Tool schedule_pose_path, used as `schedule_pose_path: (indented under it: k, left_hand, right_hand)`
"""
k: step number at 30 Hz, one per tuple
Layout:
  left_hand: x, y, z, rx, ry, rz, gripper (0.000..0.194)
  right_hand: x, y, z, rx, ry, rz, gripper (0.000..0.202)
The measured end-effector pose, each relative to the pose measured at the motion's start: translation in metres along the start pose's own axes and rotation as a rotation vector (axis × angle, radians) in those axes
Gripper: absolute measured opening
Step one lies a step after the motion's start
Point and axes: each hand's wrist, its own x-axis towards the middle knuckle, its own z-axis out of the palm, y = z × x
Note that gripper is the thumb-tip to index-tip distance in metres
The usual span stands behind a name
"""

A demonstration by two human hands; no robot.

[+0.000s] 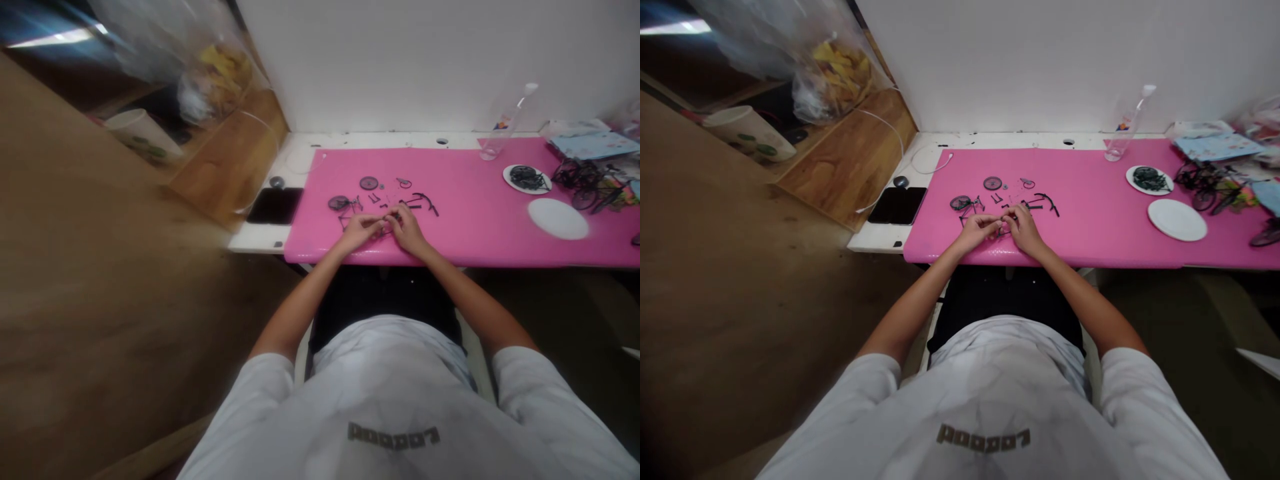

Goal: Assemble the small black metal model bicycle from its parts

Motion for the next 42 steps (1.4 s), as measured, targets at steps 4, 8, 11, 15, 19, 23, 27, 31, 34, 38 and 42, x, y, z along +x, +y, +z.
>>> schedule_pose_path:
  k: [4,8,11,15,19,23,27,31,34,38,42]
  left_hand:
    - [0.0004,-0.0025,-0.0007,-0.005,-0.009,0.017,0.043]
    - [0.0013,-0.0040,-0.0002,0.002,0.007,0.009,0.044]
    - [0.0013,-0.0037,0.0000,0.010,0.007,0.013,0.044]
    - [0.0003,-0.0036,0.0000,0.036,-0.005,0.023,0.046]
    - [-0.0005,-0.0045,0.0006,0.066,-0.008,0.051,0.047]
    - [0.0002,-0.0054,0.0006,0.068,0.005,0.052,0.047]
    - [0.0015,-0.0057,0.0001,0.033,0.010,0.036,0.051]
    - [0.0016,-0.0045,-0.0002,0.018,0.006,0.029,0.051]
    - [0.0009,-0.0035,-0.0002,0.032,0.002,0.029,0.049]
    - [0.0005,-0.0042,0.0006,0.023,0.006,0.029,0.050]
    - [0.0008,-0.0066,0.0018,0.002,0.012,0.027,0.050]
  right_hand:
    - [-0.0003,0.0008,0.0004,-0.024,-0.017,-0.007,0.013]
    - [-0.0006,0.0024,0.0013,-0.031,-0.015,-0.024,0.012]
    - [-0.0009,0.0028,0.0017,-0.049,-0.014,-0.018,0.011]
    - [-0.0014,0.0016,0.0011,-0.055,-0.006,-0.015,0.012]
    - [-0.0017,-0.0016,-0.0007,-0.030,0.014,-0.021,0.016]
    - [-0.0011,-0.0034,-0.0018,0.005,0.016,0.012,0.023]
    - [-0.0002,-0.0012,-0.0010,0.060,0.028,0.058,0.026]
    - [0.0004,0.0006,-0.0012,0.095,0.040,0.081,0.028]
    - [0.0006,0.0007,-0.0031,0.100,0.024,0.105,0.030]
    - [0.0005,0.0022,-0.0044,0.129,0.016,0.122,0.031]
    - [0.0003,0.0052,-0.0031,0.148,0.028,0.127,0.030]
